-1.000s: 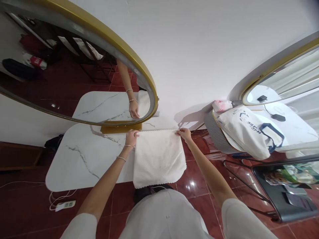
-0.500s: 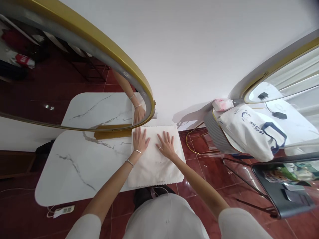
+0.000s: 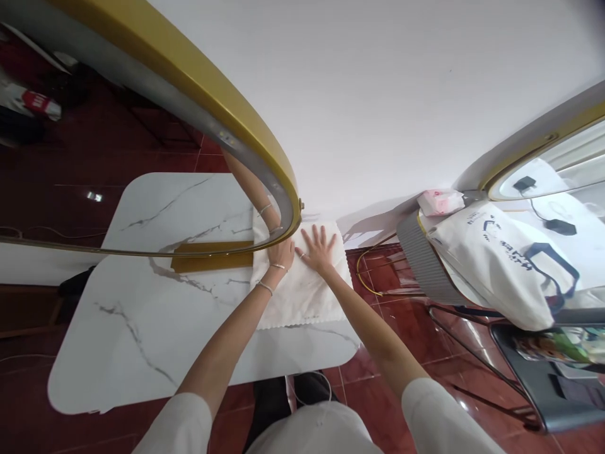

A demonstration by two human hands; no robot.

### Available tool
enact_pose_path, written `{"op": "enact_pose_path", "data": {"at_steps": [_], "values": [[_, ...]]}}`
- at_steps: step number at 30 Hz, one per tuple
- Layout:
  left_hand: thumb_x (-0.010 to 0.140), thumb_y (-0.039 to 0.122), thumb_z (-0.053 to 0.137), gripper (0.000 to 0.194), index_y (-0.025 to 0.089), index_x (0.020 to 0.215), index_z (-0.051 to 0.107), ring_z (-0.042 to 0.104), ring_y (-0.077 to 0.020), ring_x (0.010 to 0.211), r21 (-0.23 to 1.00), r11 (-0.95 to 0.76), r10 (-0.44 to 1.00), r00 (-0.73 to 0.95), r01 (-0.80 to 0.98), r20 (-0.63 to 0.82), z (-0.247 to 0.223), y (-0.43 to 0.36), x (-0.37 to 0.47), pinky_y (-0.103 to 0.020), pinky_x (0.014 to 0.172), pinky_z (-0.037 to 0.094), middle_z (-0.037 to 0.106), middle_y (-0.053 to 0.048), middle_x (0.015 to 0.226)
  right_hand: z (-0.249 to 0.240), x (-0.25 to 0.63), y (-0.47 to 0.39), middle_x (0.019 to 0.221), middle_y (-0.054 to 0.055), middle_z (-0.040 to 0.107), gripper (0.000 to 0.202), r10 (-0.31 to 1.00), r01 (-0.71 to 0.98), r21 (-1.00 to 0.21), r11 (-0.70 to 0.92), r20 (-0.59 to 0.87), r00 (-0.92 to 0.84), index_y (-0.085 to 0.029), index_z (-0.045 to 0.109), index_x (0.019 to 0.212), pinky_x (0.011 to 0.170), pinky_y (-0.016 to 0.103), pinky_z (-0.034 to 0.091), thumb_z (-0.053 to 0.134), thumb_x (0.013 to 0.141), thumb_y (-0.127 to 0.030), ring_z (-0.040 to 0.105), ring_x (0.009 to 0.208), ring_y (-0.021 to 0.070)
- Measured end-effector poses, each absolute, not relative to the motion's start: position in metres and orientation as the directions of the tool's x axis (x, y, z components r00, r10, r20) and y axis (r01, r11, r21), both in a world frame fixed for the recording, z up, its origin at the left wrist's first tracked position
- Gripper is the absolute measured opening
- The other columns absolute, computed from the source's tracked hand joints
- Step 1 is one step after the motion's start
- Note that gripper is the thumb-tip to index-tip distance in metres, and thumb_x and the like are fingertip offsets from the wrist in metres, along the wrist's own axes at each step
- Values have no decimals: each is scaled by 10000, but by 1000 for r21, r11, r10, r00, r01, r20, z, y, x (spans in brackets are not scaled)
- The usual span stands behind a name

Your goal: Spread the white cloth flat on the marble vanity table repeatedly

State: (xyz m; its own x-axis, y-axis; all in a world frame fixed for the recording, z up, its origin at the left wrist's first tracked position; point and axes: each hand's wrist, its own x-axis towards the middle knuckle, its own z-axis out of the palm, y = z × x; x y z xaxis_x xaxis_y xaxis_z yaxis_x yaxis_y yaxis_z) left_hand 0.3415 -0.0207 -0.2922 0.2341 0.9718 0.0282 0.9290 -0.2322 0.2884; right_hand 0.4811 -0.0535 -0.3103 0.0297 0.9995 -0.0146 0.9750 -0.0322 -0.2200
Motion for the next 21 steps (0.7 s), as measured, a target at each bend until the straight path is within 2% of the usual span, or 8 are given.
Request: {"op": "enact_pose_path", "data": {"at_steps": [2, 6, 10, 12, 16, 19, 21], "values": [[941, 417, 385, 528, 189, 1414, 434, 375, -335, 1347, 281, -265, 964, 262, 922, 49, -295, -43, 336, -489, 1103, 272, 429, -150, 1463, -310, 479, -68, 1604, 79, 78, 631, 1000, 979, -205, -12, -5, 11, -327, 186, 1509, 1073, 683, -42, 329, 940, -559, -2, 1457, 340], [928, 451, 410, 570, 201, 1440, 394, 190, -320, 1445, 262, -347, 937, 318, 901, 145, -299, -101, 311, -512, 1158, 176, 252, -140, 1560, -307, 467, -121, 1605, 74, 68, 679, 999, 975, -219, 31, 22, -27, -319, 178, 1511, 1078, 687, -19, 367, 918, -589, -8, 1457, 345], [918, 429, 447, 542, 241, 1425, 417, 90, -342, 1462, 235, -316, 945, 281, 919, 171, -300, -123, 300, -570, 1144, 171, 206, -126, 1577, -304, 459, -143, 1589, 33, 176, 561, 998, 942, -331, -58, -1, 62, -310, 150, 1517, 1123, 632, 52, 227, 982, -461, 74, 1463, 255], [902, 452, 479, 557, 245, 1417, 432, 127, -368, 1451, 230, -293, 953, 267, 928, 140, -298, -110, 306, -581, 1134, 182, 250, -140, 1560, -302, 461, -128, 1589, 33, 177, 548, 991, 930, -343, -130, -16, 133, -314, 165, 1514, 1119, 639, 60, 205, 987, -460, 78, 1463, 256], [869, 541, 510, 654, 226, 1434, 409, 350, -398, 1356, 209, -270, 962, 270, 940, 27, -292, -52, 333, -585, 1098, 242, 421, -190, 1454, -300, 474, -68, 1602, 44, 104, 558, 985, 946, -274, -170, -55, 161, -328, 215, 1501, 1083, 694, -4, 244, 976, -515, 19, 1465, 294], [876, 549, 496, 663, 197, 1431, 410, 385, -384, 1335, 217, -298, 949, 313, 930, -37, -288, -11, 350, -540, 1089, 283, 465, -179, 1425, -297, 489, -31, 1593, 80, 142, 578, 973, 940, -258, -222, -120, 197, -265, 257, 1495, 1082, 699, 28, 243, 975, -517, 71, 1457, 308], [897, 514, 480, 632, 182, 1430, 408, 382, -374, 1340, 227, -293, 949, 311, 929, -45, -285, -4, 353, -522, 1095, 282, 462, -172, 1432, -296, 499, -26, 1587, 121, 146, 616, 971, 938, -253, -237, -105, 217, -201, 258, 1496, 1092, 684, 61, 271, 968, -518, 89, 1453, 320]]}}
